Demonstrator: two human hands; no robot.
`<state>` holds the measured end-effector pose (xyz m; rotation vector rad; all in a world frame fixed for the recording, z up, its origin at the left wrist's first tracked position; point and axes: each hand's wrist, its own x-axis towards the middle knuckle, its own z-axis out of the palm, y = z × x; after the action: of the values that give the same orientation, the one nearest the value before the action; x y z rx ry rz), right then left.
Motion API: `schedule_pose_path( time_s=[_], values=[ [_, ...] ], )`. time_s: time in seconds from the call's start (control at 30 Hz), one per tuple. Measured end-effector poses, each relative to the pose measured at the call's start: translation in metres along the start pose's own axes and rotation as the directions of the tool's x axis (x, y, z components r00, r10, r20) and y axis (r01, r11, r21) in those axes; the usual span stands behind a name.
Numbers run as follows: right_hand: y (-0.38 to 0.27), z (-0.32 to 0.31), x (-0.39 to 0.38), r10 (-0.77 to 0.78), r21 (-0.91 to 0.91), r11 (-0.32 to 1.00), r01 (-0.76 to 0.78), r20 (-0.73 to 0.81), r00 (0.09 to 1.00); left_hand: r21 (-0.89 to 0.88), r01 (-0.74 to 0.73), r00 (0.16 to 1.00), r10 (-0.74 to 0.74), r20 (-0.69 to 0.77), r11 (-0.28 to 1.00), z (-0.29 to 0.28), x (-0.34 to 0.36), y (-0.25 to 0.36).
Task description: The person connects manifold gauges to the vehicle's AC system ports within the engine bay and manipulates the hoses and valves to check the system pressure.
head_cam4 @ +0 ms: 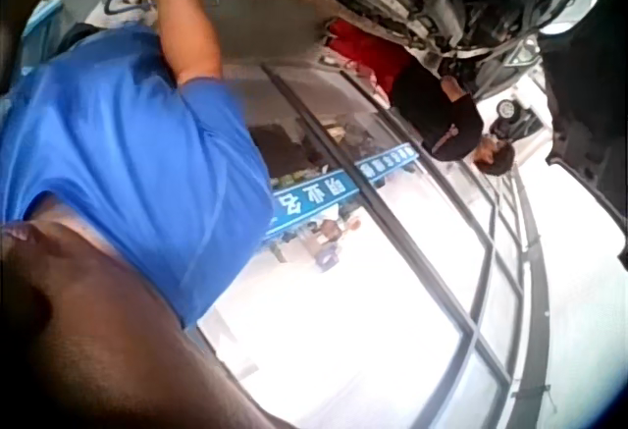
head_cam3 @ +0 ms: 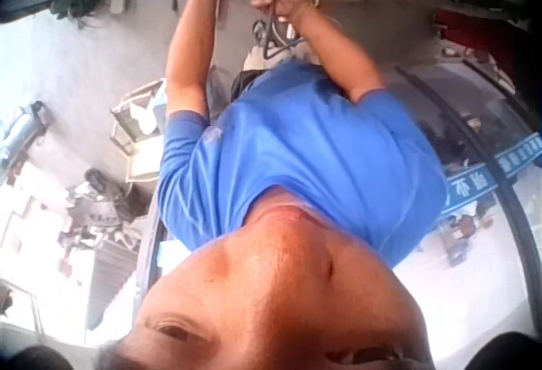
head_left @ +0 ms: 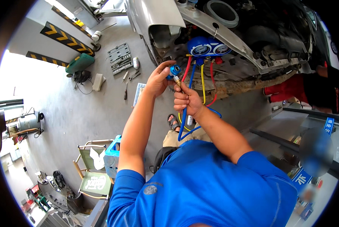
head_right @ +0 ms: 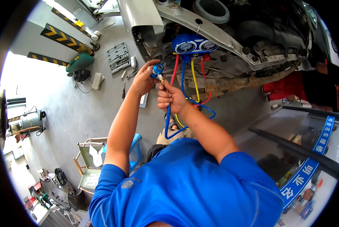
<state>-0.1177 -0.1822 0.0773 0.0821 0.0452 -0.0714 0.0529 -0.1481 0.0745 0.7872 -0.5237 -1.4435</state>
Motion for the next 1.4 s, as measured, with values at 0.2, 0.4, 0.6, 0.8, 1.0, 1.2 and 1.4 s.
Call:
schedule_pose_path(
  time_s=[0.2, 0.4, 0.6, 0.8, 1.0, 1.2, 1.4],
  values=[
    [-0.020, -0.021, 0.008, -0.169, -0.031, 0.986, 0.167, -0.155, 0.973, 0.179, 0.203, 0.972, -0.220, 0.078, 0.963, -0.013, 0.055, -0.005],
    [-0.075, -0.037, -0.045, -0.888, -0.937, 0.342, -0.075, -0.348, 0.301, 0.764, 0.181, 0.973, 0.000, -0.230, 0.619, -0.013, 0.095, -0.001],
    [-0.141, 0.010, -0.070, -0.946, -0.992, 0.105, -0.066, -0.121, 0.300, 0.963, -0.107, 0.994, 0.015, 0.106, 0.248, -0.018, 0.119, 0.000],
    [-0.181, 0.016, -0.064, -0.817, -0.973, 0.028, -0.231, -0.155, 0.555, 0.927, -0.091, 0.996, 0.019, 0.091, 0.363, -0.013, 0.126, -0.007],
    [-0.207, -0.003, -0.056, -0.808, -0.943, -0.126, -0.308, -0.082, 0.583, 0.947, -0.057, 0.994, 0.108, 0.023, 0.317, 0.009, 0.105, -0.010],
    [-0.184, 0.003, -0.041, -0.768, -0.979, -0.052, -0.196, -0.086, 0.634, 0.986, 0.041, 0.966, 0.246, -0.081, 0.164, 0.038, 0.065, -0.005],
    [-0.186, -0.012, -0.043, -0.696, -0.992, 0.031, -0.126, -0.112, 0.709, 0.978, 0.173, 0.960, 0.204, -0.194, 0.113, 0.061, 0.045, 0.003]
  ],
)
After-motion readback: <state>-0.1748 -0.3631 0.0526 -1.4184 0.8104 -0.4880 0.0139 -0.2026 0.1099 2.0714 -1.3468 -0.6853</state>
